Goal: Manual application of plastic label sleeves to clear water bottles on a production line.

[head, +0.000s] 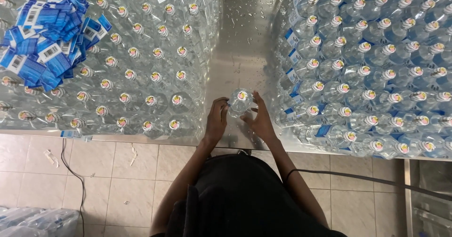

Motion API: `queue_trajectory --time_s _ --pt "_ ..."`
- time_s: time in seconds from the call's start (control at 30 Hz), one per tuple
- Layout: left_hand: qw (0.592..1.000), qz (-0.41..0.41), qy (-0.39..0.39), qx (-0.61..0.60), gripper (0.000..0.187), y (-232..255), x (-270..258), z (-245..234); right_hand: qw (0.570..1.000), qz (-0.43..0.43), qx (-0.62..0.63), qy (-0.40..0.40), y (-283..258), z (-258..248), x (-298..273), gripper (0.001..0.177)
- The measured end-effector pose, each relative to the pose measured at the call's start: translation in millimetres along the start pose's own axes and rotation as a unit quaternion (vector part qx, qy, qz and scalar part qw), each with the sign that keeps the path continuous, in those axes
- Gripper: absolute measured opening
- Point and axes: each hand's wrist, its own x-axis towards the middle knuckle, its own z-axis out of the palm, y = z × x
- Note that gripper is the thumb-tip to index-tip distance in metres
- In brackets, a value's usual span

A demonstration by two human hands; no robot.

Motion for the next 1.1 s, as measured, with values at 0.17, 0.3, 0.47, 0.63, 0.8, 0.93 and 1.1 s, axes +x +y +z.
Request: queue_trajectory --time_s 0.17,0.3,0.47,0.63,0.8,0.93,1.1 --pt "1.0 0.014 0.002 0.003 0.036 -1.2 3.1 1.2 0.998 0.007 -0.046 -0.052 45.2 22.2 25.9 0.118" --pt "1.0 0.025 0.016 0.007 0.04 -6.8 4.9 2.3 0.998 0.037 -0.052 -0.026 41.4 35.0 21.4 0.112" --pt "0.999 0.032 -0.035 0.004 0.034 -12.4 -4.9 6.3 0.991 0.112 -0.068 -0.002 14.2 25.1 -13.5 0.094" --pt "0.989 0.027 -0.142 -0.039 0.021 12.3 -23.0 19.5 0.972 0.219 -0.088 0.023 18.8 -0.3 -66.0 0.106" --pt "0.957 0.101 -0.271 -0.032 0.007 20.5 -32.7 61.0 0.934 0.216 -0.268 0.095 18.5 -39.6 -119.0 0.088" --pt "0.949 0.121 -0.289 -0.022 0.008 23.3 -38.6 113.7 0.917 0.261 -0.269 0.139 69.5 -58.6 -138.9 0.08" --pt "0.931 -0.01 -0.241 -0.274 0.033 48.5 -40.3 141.8 0.882 0.326 -0.278 0.199 104.0 -81.8 -154.3 0.08"
